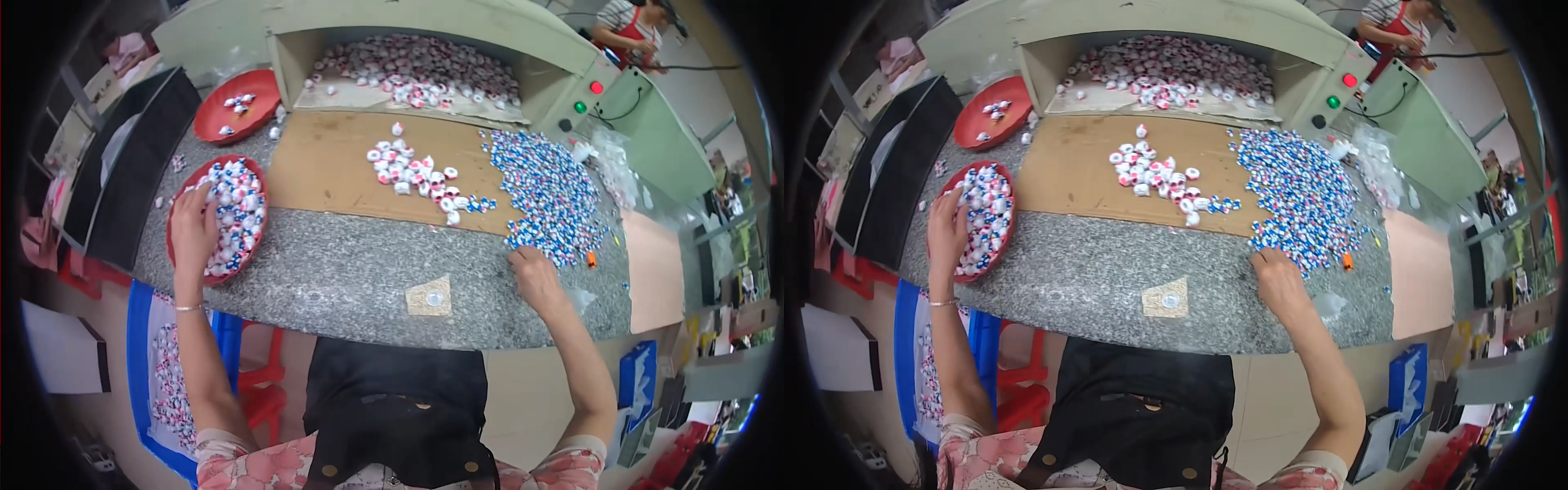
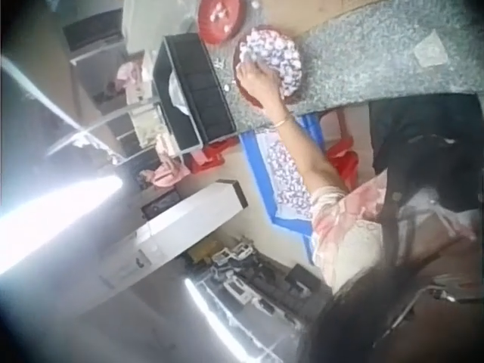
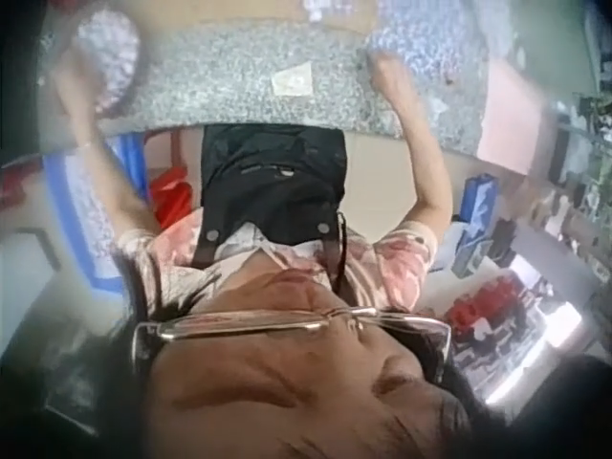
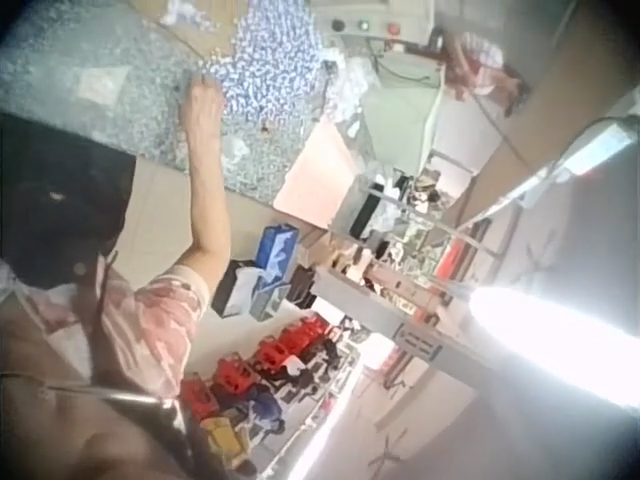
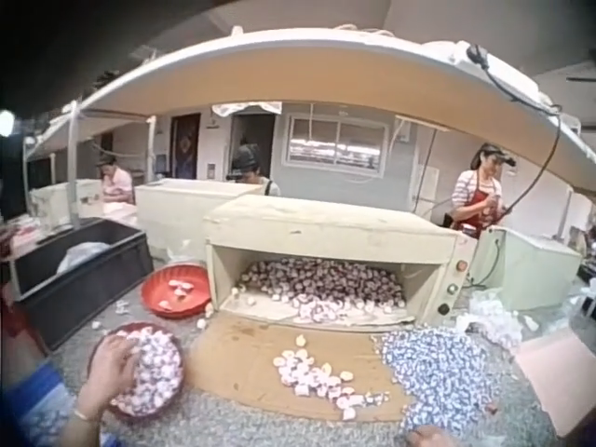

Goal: Manually assemble small white and blue/red plastic toy components at a factory workbench.

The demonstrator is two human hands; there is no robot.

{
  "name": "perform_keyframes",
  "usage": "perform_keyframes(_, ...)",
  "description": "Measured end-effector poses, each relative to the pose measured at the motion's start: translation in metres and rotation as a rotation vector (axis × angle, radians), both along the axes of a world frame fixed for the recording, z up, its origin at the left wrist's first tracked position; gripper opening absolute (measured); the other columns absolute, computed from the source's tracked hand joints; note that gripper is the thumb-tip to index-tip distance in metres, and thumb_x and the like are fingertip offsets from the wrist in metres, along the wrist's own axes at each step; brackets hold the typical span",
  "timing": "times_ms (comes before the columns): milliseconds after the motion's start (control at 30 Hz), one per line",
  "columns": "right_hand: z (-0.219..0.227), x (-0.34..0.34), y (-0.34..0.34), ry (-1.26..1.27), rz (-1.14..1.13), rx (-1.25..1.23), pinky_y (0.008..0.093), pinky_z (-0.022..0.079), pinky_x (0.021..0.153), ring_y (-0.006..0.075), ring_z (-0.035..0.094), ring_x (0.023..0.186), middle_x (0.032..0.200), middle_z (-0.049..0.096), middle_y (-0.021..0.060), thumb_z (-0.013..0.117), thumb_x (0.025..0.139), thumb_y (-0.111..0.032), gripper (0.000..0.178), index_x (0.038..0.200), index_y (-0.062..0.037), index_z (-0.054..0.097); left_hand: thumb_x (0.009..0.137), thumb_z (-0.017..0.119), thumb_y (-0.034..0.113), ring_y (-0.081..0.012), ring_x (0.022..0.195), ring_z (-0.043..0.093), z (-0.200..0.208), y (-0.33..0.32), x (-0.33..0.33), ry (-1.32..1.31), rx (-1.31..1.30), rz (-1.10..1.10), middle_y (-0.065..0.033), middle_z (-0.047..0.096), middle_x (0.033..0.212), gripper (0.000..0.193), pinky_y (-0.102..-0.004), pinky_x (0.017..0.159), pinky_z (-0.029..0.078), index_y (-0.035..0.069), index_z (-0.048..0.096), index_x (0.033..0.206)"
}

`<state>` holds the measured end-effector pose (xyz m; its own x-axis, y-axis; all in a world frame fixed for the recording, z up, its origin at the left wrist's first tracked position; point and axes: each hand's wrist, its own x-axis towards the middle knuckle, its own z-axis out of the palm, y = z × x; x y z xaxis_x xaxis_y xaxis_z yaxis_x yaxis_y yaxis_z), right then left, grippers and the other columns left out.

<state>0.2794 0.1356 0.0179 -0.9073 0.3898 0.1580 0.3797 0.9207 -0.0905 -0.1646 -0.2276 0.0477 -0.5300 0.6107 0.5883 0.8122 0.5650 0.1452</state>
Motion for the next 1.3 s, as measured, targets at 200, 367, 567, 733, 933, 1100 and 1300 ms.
perform_keyframes(200,0.0,-0.007,-0.026,0.272,-0.106,-0.171,0.0422,0.051,0.073,0.0351,0.063,0.084,0.089,0.064,0.016,0.059,0.086,-0.001,0.01,0.092,-0.0012,0.067,0.087,0.063,0.007,-0.0369,0.113,0.055,0.022,0.058,0.053,0.071,0.224,-0.051,-0.0198,0.06,0.12,0.036,-0.0451,0.099,0.043,0.004,0.06,0.123)
perform_keyframes(367,-0.022,-0.003,-0.072,0.379,-0.158,-0.391,0.0423,0.052,0.076,0.0369,0.064,0.089,0.096,0.065,0.0173,0.06,0.086,-0.003,0.014,0.098,-0.0006,0.068,0.08,0.067,0.001,-0.0347,0.095,0.062,-0.007,0.177,0.157,-0.453,0.142,-0.753,-0.016,0.064,0.105,0.027,-0.0399,0.084,0.05,0.001,0.065,0.107)
perform_keyframes(567,-0.05,-0.001,-0.087,0.385,-0.152,-0.103,0.043,0.052,0.065,0.0314,0.06,0.08,0.084,0.054,0.013,0.059,0.068,-0.004,0.018,0.086,-0.0039,0.055,0.079,0.069,0.009,-0.0363,0.089,0.06,-0.071,0.291,0.183,-0.301,-0.072,-0.9,-0.0178,0.062,0.094,0.015,-0.0423,0.08,0.048,0.0,0.066,0.091)
perform_keyframes(733,-0.039,-0.006,-0.089,0.293,-0.215,-0.035,0.0401,0.054,0.063,0.0295,0.066,0.08,0.081,0.06,0.0135,0.06,0.07,-0.007,0.009,0.076,0.0001,0.06,0.082,0.065,0.003,-0.0378,0.102,0.058,-0.085,0.295,0.154,-0.267,-0.179,-1.047,-0.019,0.062,0.106,0.023,-0.0433,0.089,0.047,0.0,0.065,0.104)
perform_keyframes(933,-0.034,-0.005,-0.089,0.316,-0.125,0.013,0.0405,0.054,0.057,0.0309,0.067,0.07,0.074,0.062,0.0157,0.061,0.069,-0.007,0.008,0.067,0.0005,0.062,0.088,0.057,0.0,-0.0345,0.111,0.056,-0.067,0.266,0.15,-0.158,-0.244,-0.983,-0.0188,0.058,0.12,0.033,-0.0401,0.093,0.047,0.0,0.058,0.122)
perform_keyframes(1100,-0.036,0.002,-0.08,0.173,-0.178,0.042,0.0424,0.051,0.049,0.0302,0.064,0.064,0.071,0.059,0.0121,0.062,0.066,-0.009,0.004,0.069,-0.0074,0.061,0.09,0.061,-0.001,-0.0146,0.104,0.058,-0.03,0.193,0.181,-1.304,0.097,-0.86,-0.0056,0.059,0.113,0.029,-0.0284,0.089,0.048,0.002,0.058,0.119)
perform_keyframes(1300,0.006,0.017,-0.087,0.259,-0.128,-0.388,0.0381,0.052,0.066,0.0306,0.066,0.076,0.083,0.066,0.0131,0.07,0.08,-0.006,0.013,0.093,-0.0021,0.071,0.087,0.065,-0.004,-0.0117,0.1,0.061,-0.036,0.1,0.21,-1.624,0.358,-0.741,-0.0042,0.062,0.108,0.031,-0.0261,0.089,0.051,0.0,0.061,0.117)
